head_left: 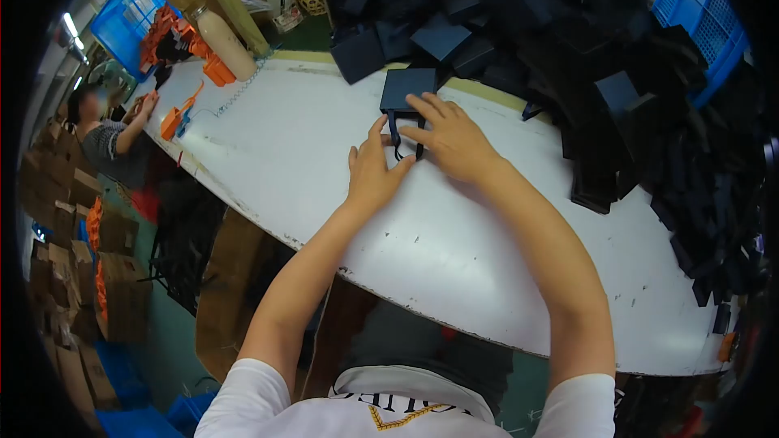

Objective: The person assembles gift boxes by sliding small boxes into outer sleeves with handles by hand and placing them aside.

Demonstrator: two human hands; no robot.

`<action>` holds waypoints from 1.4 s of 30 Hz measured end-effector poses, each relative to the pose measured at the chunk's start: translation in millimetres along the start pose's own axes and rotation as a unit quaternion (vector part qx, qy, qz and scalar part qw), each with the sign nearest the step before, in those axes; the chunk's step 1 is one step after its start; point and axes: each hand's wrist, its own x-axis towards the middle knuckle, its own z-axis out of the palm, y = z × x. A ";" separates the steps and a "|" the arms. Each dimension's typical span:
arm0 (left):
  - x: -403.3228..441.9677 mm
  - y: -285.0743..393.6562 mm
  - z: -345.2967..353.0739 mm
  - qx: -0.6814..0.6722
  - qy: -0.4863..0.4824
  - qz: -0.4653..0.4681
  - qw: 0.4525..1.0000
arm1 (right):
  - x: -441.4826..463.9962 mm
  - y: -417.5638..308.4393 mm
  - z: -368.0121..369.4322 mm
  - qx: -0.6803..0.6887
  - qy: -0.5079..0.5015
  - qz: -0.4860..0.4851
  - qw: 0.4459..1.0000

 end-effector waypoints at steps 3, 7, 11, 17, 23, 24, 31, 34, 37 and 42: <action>-3.5 -3.0 -2.7 -0.040 -0.004 -0.012 0.999 | 5.6 0.7 7.1 -0.051 -0.056 -0.005 0.997; -21.1 10.5 -15.1 -0.166 0.027 0.000 0.986 | 10.5 -19.0 -23.6 0.233 -0.104 0.199 0.946; -50.1 47.7 -24.8 -0.138 0.029 0.096 0.985 | -30.8 -60.8 -74.8 0.596 0.051 0.411 0.688; -81.5 104.9 -18.4 -0.047 -0.039 0.297 0.953 | -135.9 -80.3 -112.5 0.791 0.203 0.459 0.350; -99.9 133.2 45.9 -0.032 -0.128 0.309 0.942 | -220.7 -90.4 -108.9 0.769 0.279 0.516 0.254; -99.9 138.4 52.0 0.013 -0.143 0.320 0.937 | -228.6 -90.5 -114.1 0.757 0.281 0.531 0.256; -95.4 146.4 57.2 0.160 -0.186 0.287 0.926 | -306.9 -1.6 -195.3 0.161 0.259 0.571 0.762; -93.3 138.6 50.1 0.109 -0.200 0.267 0.936 | -309.1 64.4 -248.5 -0.077 0.353 0.491 0.792; -90.9 137.8 43.9 0.115 -0.184 0.278 0.936 | -305.3 115.4 -280.2 -0.280 0.269 0.425 0.818; -85.6 140.8 35.8 0.125 -0.266 0.212 0.932 | -307.9 115.6 -284.3 -0.262 0.179 0.409 0.856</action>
